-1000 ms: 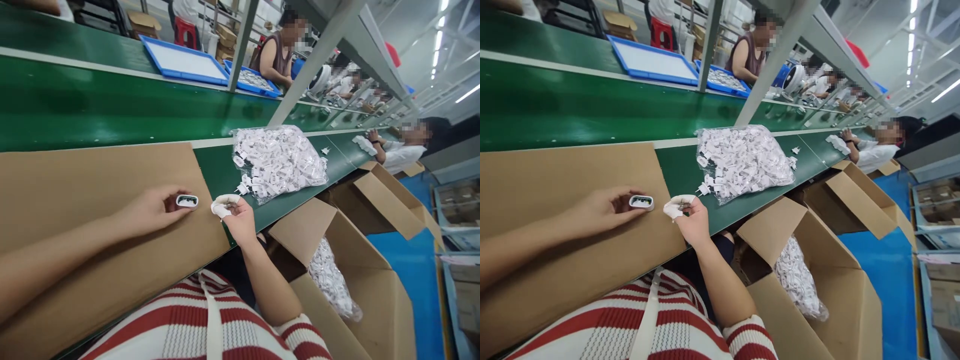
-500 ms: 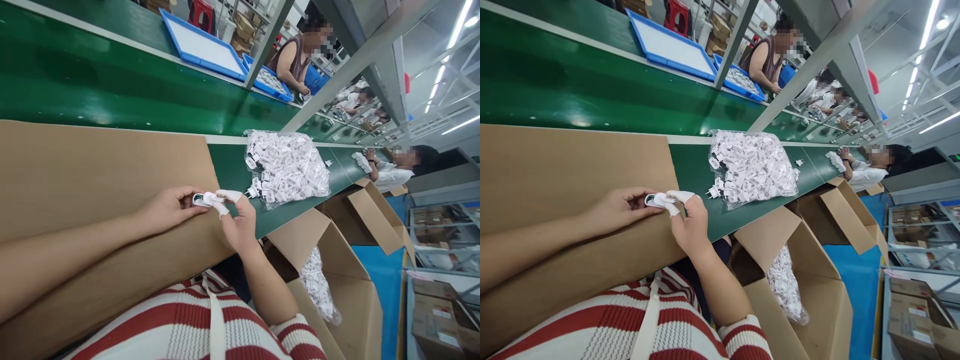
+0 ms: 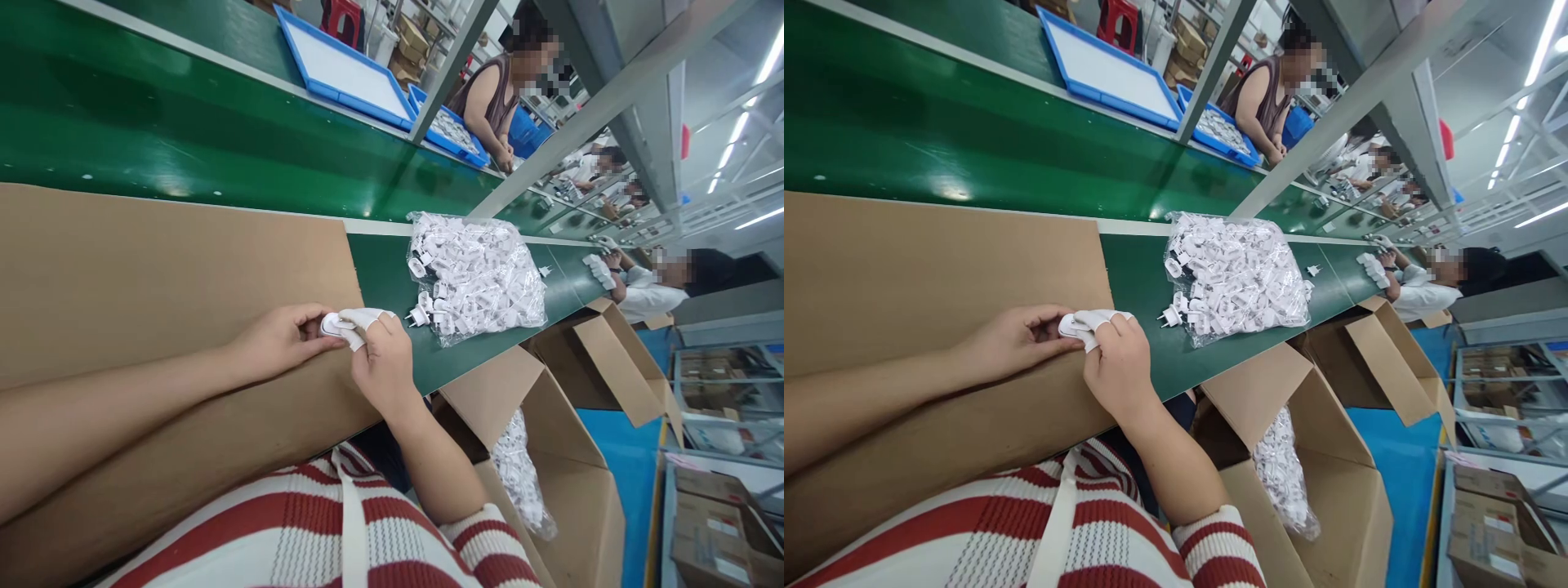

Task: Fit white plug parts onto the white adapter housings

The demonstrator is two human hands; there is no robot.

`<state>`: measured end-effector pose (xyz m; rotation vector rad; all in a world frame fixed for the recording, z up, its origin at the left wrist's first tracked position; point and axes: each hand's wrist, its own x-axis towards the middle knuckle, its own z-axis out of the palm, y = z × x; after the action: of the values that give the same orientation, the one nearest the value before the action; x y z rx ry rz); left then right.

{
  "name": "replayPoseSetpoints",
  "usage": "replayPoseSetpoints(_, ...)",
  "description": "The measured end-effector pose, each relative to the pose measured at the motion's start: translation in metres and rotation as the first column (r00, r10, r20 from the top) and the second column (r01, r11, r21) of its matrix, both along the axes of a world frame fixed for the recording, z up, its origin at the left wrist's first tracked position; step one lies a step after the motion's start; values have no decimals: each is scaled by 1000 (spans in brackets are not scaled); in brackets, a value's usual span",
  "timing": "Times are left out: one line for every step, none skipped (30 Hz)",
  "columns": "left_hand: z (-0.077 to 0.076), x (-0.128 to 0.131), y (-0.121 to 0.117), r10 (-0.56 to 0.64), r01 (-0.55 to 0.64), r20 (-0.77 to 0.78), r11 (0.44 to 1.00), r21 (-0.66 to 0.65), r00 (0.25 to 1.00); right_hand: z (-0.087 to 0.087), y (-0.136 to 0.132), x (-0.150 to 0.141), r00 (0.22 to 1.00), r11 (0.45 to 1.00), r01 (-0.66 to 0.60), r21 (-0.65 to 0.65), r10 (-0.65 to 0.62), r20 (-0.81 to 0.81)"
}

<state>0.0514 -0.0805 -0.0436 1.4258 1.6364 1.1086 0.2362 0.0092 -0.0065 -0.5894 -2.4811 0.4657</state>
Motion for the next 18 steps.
replayPoseSetpoints(0,0,0,-3,3,10,1000,-16,1000,1,1,0,1000,1000,-4,6,4,17)
replayPoseSetpoints(0,-1,0,-1,1,9,1000,-18,1000,2,2,-1,999,1000,-10,13,10,34)
replayPoseSetpoints(0,-1,0,4,-4,5,1000,-14,1000,3,2,-2,999,1000,-18,24,17,49)
replayPoseSetpoints(1,-1,0,5,-5,1,1000,-12,1000,4,3,-3,998,999,-27,37,25,65)
replayPoseSetpoints(1,0,0,6,-6,-3,1000,-13,1000,5,3,-4,996,998,-35,52,30,85)
replayPoseSetpoints(1,0,0,9,-9,-8,1000,-15,1000,7,3,-5,994,997,-40,67,32,108)
replayPoseSetpoints(1,0,0,16,-16,-22,1000,-10,1000,9,3,-5,991,996,-38,83,27,132)
replayPoseSetpoints(1,-1,1,25,-24,-52,1000,6,998,11,3,-6,988,995,-34,97,19,154)
replayPoseSetpoints(1,-2,1,34,-31,-97,999,26,995,13,2,-7,985,994,-31,105,12,171)
replayPoseSetpoints(1,-3,2,37,-29,-159,998,52,987,14,2,-9,983,994,-28,109,8,182)
replayPoseSetpoints(1,-5,3,35,-20,-232,998,67,972,16,3,-10,982,994,-27,109,6,187)
replayPoseSetpoints(2,-7,4,29,-7,-303,997,72,953,18,3,-12,982,995,-27,101,7,189)
replayPoseSetpoints(3,-10,5,25,0,-368,998,67,930,20,3,-13,982,996,-24,87,7,189)
replayPoseSetpoints(4,-12,5,28,-6,-422,998,55,906,21,4,-14,983,997,-17,69,4,186)
replayPoseSetpoints(6,-13,5,37,-19,-463,999,42,885,22,5,-15,984,999,-2,48,-7,179)
replayPoseSetpoints(8,-14,5,47,-39,-492,999,27,870,22,5,-16,985,1000,15,26,-20,172)
replayPoseSetpoints(10,-15,5,54,-58,-509,998,7,859,21,6,-17,986,999,35,2,-35,164)
replayPoseSetpoints(12,-15,5,51,-71,-514,997,-18,856,20,7,-17,987,998,53,-25,-49,156)
